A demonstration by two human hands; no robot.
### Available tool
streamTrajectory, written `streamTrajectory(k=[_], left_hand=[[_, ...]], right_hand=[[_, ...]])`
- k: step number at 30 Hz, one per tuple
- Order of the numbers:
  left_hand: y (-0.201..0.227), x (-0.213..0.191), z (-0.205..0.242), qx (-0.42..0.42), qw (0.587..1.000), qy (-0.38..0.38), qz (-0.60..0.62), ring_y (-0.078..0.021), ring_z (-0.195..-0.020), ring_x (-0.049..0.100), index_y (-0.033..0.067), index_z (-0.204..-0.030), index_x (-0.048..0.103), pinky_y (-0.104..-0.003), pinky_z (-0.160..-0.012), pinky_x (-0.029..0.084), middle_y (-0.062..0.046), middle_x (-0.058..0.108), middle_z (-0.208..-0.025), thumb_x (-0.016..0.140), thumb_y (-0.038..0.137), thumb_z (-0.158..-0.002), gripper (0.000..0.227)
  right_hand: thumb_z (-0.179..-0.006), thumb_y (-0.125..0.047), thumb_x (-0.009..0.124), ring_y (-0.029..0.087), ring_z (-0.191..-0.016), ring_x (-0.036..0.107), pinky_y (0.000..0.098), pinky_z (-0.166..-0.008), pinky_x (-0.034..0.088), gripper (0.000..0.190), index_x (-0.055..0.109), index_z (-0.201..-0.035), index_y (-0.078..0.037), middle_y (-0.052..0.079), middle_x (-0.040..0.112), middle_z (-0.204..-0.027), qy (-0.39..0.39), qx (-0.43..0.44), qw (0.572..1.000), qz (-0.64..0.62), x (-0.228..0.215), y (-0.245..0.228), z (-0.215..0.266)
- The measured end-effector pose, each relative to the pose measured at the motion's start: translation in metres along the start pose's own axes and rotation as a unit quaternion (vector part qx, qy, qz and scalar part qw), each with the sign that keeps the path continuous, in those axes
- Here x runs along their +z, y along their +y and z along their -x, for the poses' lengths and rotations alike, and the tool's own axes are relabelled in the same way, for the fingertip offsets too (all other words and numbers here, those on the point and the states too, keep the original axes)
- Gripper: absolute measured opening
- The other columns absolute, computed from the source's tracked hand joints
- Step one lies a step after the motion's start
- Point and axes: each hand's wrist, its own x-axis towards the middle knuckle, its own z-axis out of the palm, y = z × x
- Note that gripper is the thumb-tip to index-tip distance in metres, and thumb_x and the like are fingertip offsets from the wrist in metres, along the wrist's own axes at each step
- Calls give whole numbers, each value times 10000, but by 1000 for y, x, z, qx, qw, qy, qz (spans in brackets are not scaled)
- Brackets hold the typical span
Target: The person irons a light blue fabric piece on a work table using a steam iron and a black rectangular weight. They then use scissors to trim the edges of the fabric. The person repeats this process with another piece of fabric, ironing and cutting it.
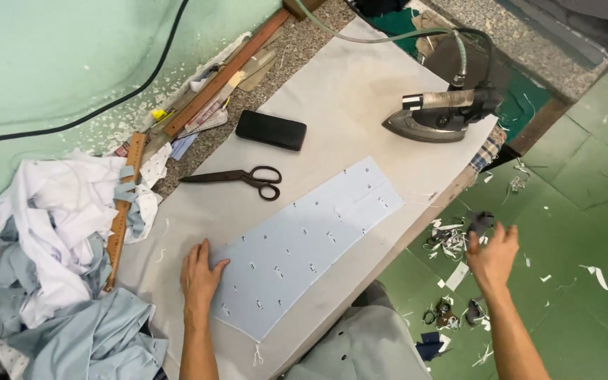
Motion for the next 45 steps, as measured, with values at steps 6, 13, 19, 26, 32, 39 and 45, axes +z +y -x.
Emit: streamTrajectory(k=[6,13,19,26,32,39,45], left_hand=[[36,-16,58,4,994,105,-38,-214,-883,666,186,-964,759,-379,-882,481,-29,683,-823,712,267,-948,95],[114,-30,242,-28,960,266,-89,-223,-1118,653,177,-1082,731,-467,-1096,480,-24,702,-987,754,83,-861,241],[72,-59,297,-113,931,297,-179,-232,-824,682,162,-1009,720,-406,-887,555,-20,651,-800,665,54,-949,135],[70,-190,260,-129,822,444,-331,-174,-724,583,153,-990,735,-306,-638,428,10,649,-874,699,61,-1031,107],[100,-127,242,-121,859,496,-34,-219,-851,555,-16,-1176,735,-311,-740,483,-156,716,-1239,749,-41,-975,203],[118,21,257,-186,905,374,80,-316,-1218,681,-58,-1174,715,-365,-1061,542,-195,664,-1379,626,-62,-995,200],[137,67,278,-329,896,293,57,-553,-1488,337,-29,-1409,612,-639,-1250,208,-348,395,-1591,540,-51,-956,459]], right_hand=[[-869,-189,750,417,-1198,636,486,-1023,511,524,616,-1349,-29,253,589,-1347,29,-443,896,16,117,-59,-9],[-742,-304,855,374,-1488,377,563,-1211,296,942,410,-1566,-204,144,415,-1601,-4,-677,718,161,142,-192,-23],[-820,-239,718,241,-813,786,434,-742,627,256,760,-1053,-337,-22,795,-840,-126,-753,598,242,147,-266,-40],[-788,-91,708,223,-807,738,352,-717,575,362,725,-1122,-228,-13,737,-906,172,-775,608,13,-17,-292,-26],[-739,124,600,332,-1048,701,428,-837,523,522,813,-1165,-91,170,765,-1270,236,-725,640,-96,-41,-212,-43],[-925,-20,677,440,-1251,582,567,-1026,484,405,698,-1265,-239,261,601,-1462,40,-700,712,-11,93,-78,-96],[-829,-39,695,413,-1432,479,588,-1148,412,564,636,-1377,-161,228,516,-1555,-43,-680,731,40,91,-22,-152]])
